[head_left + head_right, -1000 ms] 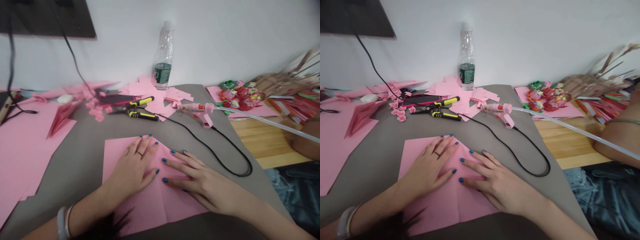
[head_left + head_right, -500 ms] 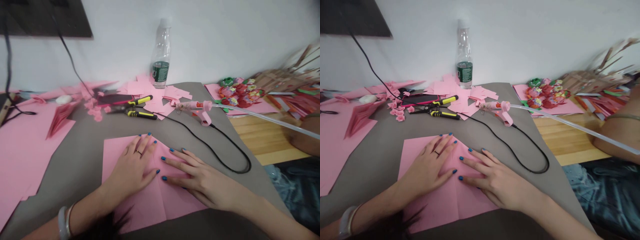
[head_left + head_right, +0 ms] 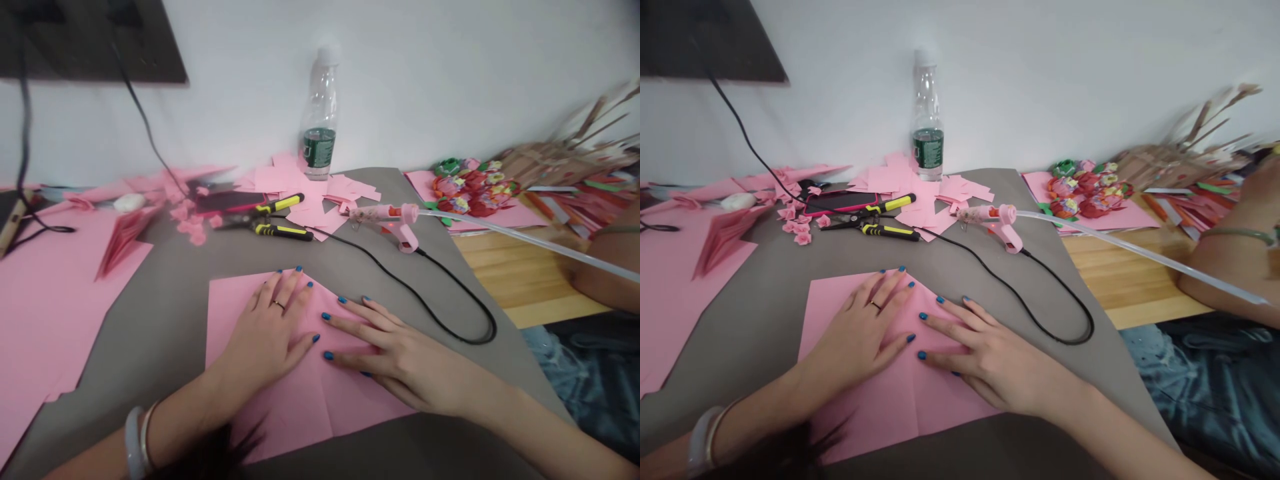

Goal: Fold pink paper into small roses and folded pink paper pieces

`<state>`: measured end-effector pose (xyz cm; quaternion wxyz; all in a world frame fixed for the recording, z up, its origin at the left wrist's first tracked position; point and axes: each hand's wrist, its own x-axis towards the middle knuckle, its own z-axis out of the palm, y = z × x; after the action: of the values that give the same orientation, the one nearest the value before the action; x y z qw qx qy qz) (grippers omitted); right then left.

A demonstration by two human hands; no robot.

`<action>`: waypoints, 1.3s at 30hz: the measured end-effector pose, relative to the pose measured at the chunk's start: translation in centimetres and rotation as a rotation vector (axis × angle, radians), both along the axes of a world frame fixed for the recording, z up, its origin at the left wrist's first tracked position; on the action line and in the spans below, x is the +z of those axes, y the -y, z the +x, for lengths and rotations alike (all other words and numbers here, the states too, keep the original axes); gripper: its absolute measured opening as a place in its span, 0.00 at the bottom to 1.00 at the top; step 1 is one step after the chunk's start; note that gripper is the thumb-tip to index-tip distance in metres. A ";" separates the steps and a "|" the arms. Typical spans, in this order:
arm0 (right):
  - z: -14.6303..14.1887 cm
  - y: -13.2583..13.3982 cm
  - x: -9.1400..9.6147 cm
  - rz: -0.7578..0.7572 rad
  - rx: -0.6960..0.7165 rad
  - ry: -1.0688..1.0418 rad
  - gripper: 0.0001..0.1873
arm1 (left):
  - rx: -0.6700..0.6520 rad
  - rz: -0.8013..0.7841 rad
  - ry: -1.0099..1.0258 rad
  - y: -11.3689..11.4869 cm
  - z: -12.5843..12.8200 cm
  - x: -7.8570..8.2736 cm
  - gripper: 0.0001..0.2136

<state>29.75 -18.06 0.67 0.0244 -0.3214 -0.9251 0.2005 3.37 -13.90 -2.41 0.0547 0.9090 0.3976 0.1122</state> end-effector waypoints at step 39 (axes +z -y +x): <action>-0.1 0.0 0.6 -0.074 -0.009 0.013 0.25 | 0.045 -0.005 -0.043 0.6 0.8 -0.1 0.32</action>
<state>29.64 -18.02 1.31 0.0072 -0.3278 -0.9157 0.2323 4.13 -14.49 -2.51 0.0460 0.9020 0.4193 0.0926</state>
